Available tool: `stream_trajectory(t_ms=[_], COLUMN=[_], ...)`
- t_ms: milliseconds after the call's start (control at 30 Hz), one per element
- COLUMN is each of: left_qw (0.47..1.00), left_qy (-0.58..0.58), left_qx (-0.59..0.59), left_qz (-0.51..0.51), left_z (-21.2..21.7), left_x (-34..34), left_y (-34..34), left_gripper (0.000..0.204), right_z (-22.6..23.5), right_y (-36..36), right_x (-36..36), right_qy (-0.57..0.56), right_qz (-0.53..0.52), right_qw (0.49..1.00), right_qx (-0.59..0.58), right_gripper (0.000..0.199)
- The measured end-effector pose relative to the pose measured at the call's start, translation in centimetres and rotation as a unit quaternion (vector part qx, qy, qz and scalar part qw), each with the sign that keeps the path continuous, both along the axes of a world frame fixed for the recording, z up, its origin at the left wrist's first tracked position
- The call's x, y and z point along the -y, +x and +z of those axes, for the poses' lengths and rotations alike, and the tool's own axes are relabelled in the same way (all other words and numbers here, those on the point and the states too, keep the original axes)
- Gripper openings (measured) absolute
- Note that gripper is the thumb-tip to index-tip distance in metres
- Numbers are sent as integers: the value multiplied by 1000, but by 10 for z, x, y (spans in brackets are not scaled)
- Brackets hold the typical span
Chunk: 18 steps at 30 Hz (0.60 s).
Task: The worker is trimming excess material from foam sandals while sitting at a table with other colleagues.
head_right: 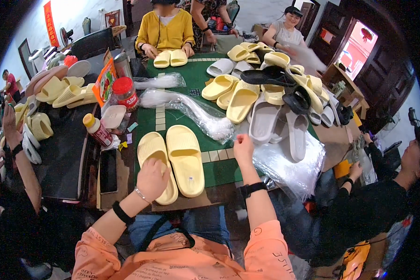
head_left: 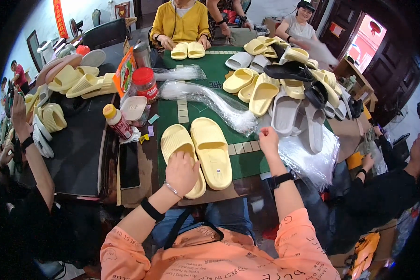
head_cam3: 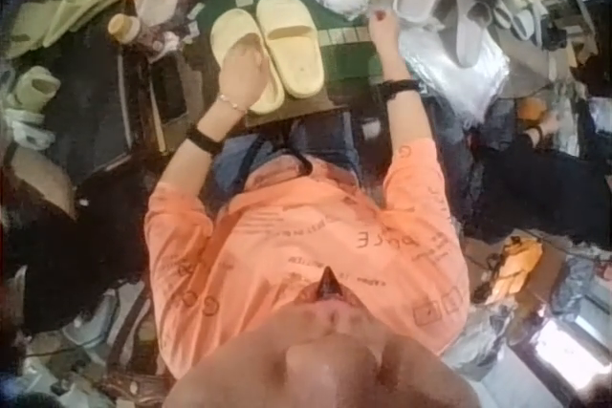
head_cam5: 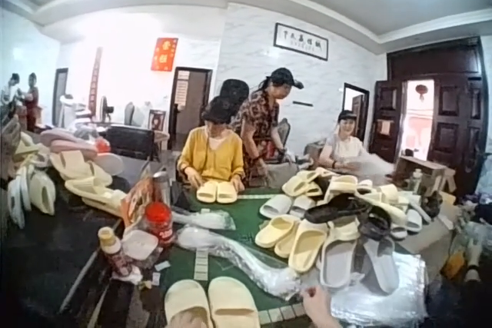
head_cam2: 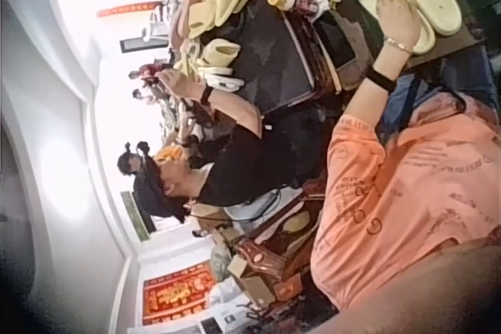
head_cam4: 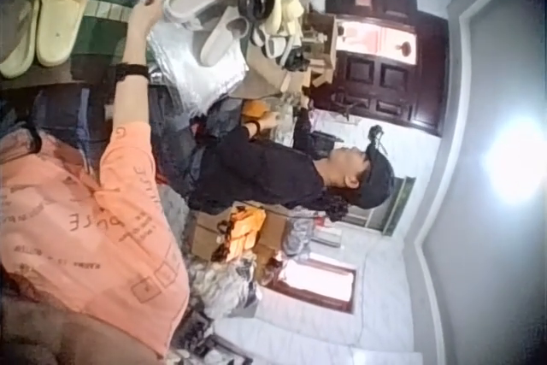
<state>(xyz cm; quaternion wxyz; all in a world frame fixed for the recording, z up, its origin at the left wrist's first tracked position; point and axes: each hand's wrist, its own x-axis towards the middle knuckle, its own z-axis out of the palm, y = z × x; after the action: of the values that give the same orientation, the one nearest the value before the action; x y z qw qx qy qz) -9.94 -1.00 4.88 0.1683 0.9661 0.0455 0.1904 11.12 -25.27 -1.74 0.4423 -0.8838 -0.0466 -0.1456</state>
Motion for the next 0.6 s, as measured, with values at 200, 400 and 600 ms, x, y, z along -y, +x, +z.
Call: stream_trajectory(t_ms=[200, 400, 600], left_qw=[995, 974, 981], left_qy=[-10, 9, -30], left_qx=[-98, -217, -181], left_qz=[35, 63, 63], left_z=[-21, -38, -42], left_x=[-9, -5, -2], left_y=[26, 44, 44], left_gripper=[54, 51, 51], right_z=[-1, -14, 3], right_y=[10, 10, -5], right_x=[-22, -21, -13], right_qy=[131, 209, 360], right_qz=[101, 82, 76], right_qw=[980, 969, 919], right_qx=[-106, -99, -140], right_gripper=[17, 18, 15])
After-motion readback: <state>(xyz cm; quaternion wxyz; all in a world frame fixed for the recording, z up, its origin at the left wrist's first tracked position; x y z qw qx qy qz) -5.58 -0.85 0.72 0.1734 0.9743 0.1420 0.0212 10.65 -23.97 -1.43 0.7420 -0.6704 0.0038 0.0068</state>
